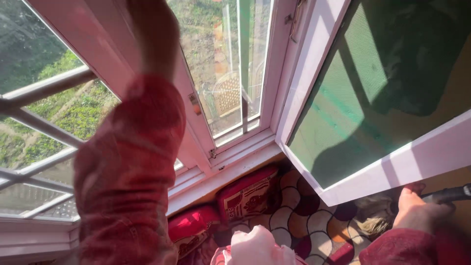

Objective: Opening a door and sweeping the floor of a bedroom using a small hand broom and a dustpan

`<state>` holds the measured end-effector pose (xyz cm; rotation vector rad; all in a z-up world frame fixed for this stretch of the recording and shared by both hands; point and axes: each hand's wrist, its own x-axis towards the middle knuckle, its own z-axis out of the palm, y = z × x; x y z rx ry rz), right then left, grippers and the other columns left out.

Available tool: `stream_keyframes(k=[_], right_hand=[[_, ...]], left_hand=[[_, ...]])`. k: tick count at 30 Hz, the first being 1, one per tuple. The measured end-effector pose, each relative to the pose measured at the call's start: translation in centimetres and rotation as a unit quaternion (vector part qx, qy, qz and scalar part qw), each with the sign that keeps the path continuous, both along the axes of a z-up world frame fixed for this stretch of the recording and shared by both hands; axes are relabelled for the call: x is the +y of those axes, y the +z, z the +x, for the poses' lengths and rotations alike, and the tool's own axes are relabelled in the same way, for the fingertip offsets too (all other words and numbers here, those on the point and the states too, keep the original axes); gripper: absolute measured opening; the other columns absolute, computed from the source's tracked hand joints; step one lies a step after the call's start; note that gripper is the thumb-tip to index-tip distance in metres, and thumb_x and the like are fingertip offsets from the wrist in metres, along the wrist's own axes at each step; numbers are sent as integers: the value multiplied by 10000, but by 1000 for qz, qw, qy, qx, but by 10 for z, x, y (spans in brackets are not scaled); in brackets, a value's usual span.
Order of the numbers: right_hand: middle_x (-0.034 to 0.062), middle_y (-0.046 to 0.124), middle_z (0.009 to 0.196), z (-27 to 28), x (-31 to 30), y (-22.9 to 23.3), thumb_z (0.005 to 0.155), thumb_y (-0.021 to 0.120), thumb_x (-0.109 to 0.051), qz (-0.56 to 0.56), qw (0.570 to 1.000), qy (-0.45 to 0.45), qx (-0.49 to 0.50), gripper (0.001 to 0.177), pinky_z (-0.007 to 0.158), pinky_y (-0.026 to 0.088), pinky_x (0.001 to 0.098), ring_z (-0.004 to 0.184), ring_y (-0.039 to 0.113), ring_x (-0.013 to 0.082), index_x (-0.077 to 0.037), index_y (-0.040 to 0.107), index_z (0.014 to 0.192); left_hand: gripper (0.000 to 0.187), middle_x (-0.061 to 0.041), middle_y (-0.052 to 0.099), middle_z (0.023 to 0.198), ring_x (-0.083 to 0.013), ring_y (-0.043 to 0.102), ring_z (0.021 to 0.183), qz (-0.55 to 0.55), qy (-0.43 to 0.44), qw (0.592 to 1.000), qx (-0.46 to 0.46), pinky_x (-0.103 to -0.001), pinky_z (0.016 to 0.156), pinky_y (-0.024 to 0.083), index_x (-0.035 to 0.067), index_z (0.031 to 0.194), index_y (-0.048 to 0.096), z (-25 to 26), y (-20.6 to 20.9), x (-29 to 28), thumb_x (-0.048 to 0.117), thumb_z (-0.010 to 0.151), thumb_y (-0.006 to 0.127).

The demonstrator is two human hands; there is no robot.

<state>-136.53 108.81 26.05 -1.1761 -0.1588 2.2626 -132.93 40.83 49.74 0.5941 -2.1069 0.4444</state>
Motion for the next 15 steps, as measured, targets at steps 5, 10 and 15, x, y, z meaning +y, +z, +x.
stream_keyframes(k=[5,10,15], right_hand=[[153,671,1080,10,35,-106,720,491,-555,18,992,124,10,654,863,724,424,984,731,263,-61,714,1086],[128,562,975,21,45,-127,777,398,-592,29,985,123,-116,662,922,735,382,806,682,206,-83,609,1145],[124,631,1305,13,55,-154,796,400,-619,49,978,174,-106,794,1145,464,601,1336,683,279,-87,537,1369]], left_hand=[[370,-233,609,1014,-418,617,830,244,-236,940,-42,-560,677,518,-32,1290,512,31,-172,68,9,922,498],[626,-232,494,1234,-380,541,1131,607,-127,784,-33,-520,928,474,-41,1452,298,24,-294,40,178,912,528],[668,-217,495,1417,-371,562,1218,667,-82,731,122,-451,1040,465,-13,1462,381,-13,-304,35,36,808,510]])
